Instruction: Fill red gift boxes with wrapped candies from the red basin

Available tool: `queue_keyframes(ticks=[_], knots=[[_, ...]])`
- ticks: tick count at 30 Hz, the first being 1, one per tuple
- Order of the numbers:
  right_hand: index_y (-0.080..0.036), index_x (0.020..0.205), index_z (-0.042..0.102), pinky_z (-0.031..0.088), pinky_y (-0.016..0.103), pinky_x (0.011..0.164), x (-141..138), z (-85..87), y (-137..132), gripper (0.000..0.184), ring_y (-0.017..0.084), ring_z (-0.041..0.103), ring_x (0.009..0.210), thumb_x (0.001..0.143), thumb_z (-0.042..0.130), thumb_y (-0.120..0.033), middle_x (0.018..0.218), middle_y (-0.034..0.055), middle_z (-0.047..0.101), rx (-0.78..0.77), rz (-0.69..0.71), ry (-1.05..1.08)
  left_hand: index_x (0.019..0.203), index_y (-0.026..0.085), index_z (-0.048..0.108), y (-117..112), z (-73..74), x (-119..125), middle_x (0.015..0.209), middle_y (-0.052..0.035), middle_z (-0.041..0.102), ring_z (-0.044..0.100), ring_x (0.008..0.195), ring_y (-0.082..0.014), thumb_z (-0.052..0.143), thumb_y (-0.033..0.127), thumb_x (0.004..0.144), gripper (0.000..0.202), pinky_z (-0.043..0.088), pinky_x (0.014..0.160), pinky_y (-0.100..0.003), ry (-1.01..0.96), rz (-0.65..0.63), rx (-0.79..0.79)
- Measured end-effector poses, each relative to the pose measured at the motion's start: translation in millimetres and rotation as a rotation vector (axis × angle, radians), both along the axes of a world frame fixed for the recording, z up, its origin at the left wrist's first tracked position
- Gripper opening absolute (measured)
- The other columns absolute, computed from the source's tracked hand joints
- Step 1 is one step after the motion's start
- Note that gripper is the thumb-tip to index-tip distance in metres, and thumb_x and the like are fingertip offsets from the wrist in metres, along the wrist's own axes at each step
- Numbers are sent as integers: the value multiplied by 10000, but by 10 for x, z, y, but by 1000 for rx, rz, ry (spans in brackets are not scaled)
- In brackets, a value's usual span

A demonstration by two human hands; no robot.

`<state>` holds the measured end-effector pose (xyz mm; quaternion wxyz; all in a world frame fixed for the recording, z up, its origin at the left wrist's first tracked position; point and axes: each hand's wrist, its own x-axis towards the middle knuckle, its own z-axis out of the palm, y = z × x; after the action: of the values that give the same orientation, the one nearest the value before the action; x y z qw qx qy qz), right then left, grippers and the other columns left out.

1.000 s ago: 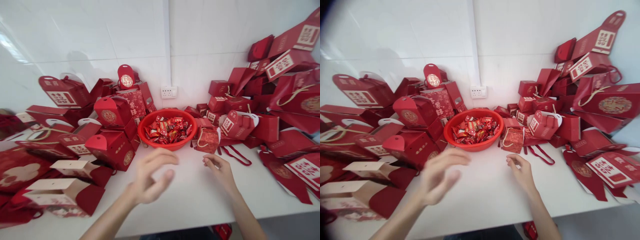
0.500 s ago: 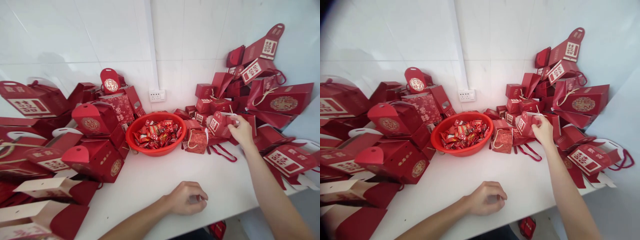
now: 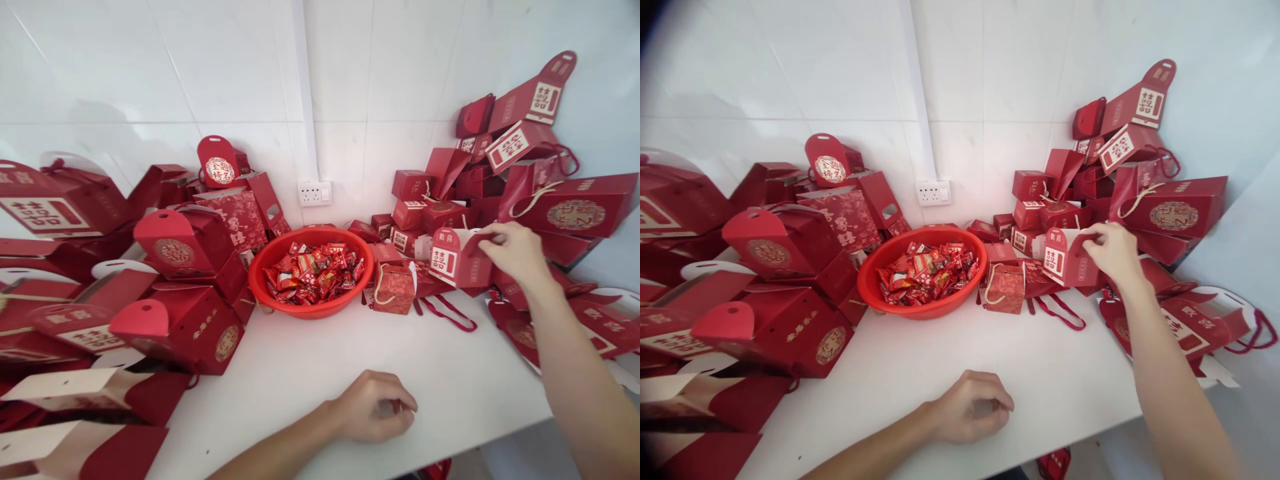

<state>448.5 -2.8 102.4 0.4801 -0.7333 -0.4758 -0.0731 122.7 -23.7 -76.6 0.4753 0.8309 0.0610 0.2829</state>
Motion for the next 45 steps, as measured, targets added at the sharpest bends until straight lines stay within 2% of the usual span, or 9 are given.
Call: queue_keyframes(ticks=[2,6,9,13,17,25,33,37,45], knots=[[-263,755,672,489,415,852,-114,85,-247,71,237,638,783,773,631,-208,904,78,655,83,-1,-44,925,133,778,12,116,-21,801,-111,749,696,700,-170,640,188,857,163,563,662,-241,-85,46,17],[-288,859,697,487,420,750,-494,199,-724,70,244,625,801,818,699,-344,936,61,637,355,230,-143,952,137,749,109,533,-196,851,-116,742,675,753,-170,603,180,939,153,553,704,-271,-331,285,100],[-324,853,706,467,399,708,-871,154,-884,82,238,634,816,896,650,-283,896,42,659,224,525,-263,975,180,752,249,836,-447,912,-79,712,649,815,-176,612,265,966,164,533,752,-299,-531,556,105],[-274,953,709,532,260,653,-1411,-170,-760,218,156,695,794,879,635,-82,932,33,675,150,910,-315,1023,223,782,391,1066,-836,1091,-82,688,631,1049,-228,631,336,955,200,511,933,-353,-615,687,110],[-216,982,710,554,228,668,-1816,-594,-555,285,151,699,809,875,561,3,931,68,668,129,1100,-312,995,240,810,387,1174,-1134,1249,-94,655,620,1148,-235,661,314,946,174,487,1025,-360,-331,615,150],[-201,1080,706,578,283,836,-1878,-918,-413,270,198,700,969,886,565,-76,1038,107,684,108,1245,-114,1134,256,750,298,998,-1385,1351,-93,621,613,1247,-243,697,268,913,228,463,1077,-356,120,563,50],[-250,798,749,569,270,814,-1919,-1273,-297,56,189,704,893,849,759,-230,948,51,701,-14,1067,279,1240,225,709,300,823,-1614,1312,-72,690,627,1200,-258,532,247,927,361,468,1032,-324,115,627,-198],[-282,874,763,569,293,862,-1945,-1384,-279,28,209,713,974,865,748,-261,1009,53,730,-9,1040,319,1219,228,733,317,736,-1744,1354,-52,668,616,1186,-287,519,198,814,459,484,965,-325,159,651,-322],[-316,1170,728,555,324,979,-1970,-1450,-303,250,223,683,1143,929,668,-292,1183,61,734,-79,986,192,1298,265,695,180,615,-1762,1337,-72,625,557,1220,-302,626,191,737,570,425,1032,-361,73,626,-421]])
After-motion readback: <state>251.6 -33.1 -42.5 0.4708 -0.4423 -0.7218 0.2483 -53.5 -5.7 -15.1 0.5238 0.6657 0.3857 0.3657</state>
